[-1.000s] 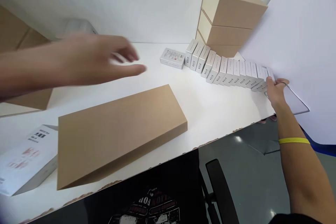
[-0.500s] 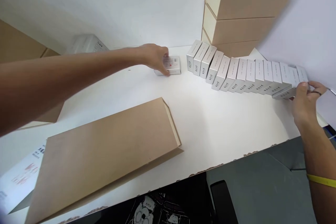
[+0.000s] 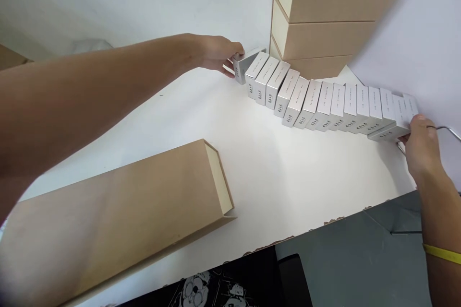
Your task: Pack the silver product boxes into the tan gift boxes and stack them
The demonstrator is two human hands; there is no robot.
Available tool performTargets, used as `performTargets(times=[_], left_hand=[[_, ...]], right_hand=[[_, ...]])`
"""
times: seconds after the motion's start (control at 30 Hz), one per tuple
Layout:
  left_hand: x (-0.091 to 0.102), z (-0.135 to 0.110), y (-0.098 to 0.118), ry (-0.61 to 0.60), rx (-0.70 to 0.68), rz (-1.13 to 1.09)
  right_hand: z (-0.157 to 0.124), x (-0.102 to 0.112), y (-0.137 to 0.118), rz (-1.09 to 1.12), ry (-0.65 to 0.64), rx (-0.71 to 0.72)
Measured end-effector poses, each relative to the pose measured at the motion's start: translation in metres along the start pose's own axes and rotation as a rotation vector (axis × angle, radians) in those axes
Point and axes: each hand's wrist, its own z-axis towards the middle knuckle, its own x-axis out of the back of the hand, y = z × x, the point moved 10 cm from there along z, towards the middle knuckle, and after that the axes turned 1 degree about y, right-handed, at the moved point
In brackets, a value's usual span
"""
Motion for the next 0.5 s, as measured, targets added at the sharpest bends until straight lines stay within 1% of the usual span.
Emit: performTargets(times=[0.13,0.2,0.3,0.4,0.5], left_hand=[[-0.011,0.001,0.001,-0.021,-0.036,-0.114],[-0.019,0.001,-0.002,-0.056,-0.044,-0.161],[-0.03,-0.003,-0.002,-0.113,-0.074,-0.183],[-0.037,-0.01,0.004,-0.172,-0.132,-0.103],[-0.039,-0.016,0.009,-0.206,-0.168,0.092]], right_hand=[[0.011,-0.015,-0.002,0.185,-0.02,-0.04],[0.014,-0.022,-0.004,0.257,-0.037,-0.048],[0.011,-0.026,-0.007,0.321,-0.061,-0.059],[0.007,-0.028,-0.011,0.34,-0.076,-0.07],[0.003,-0.027,-0.014,0.317,-0.056,-0.07]])
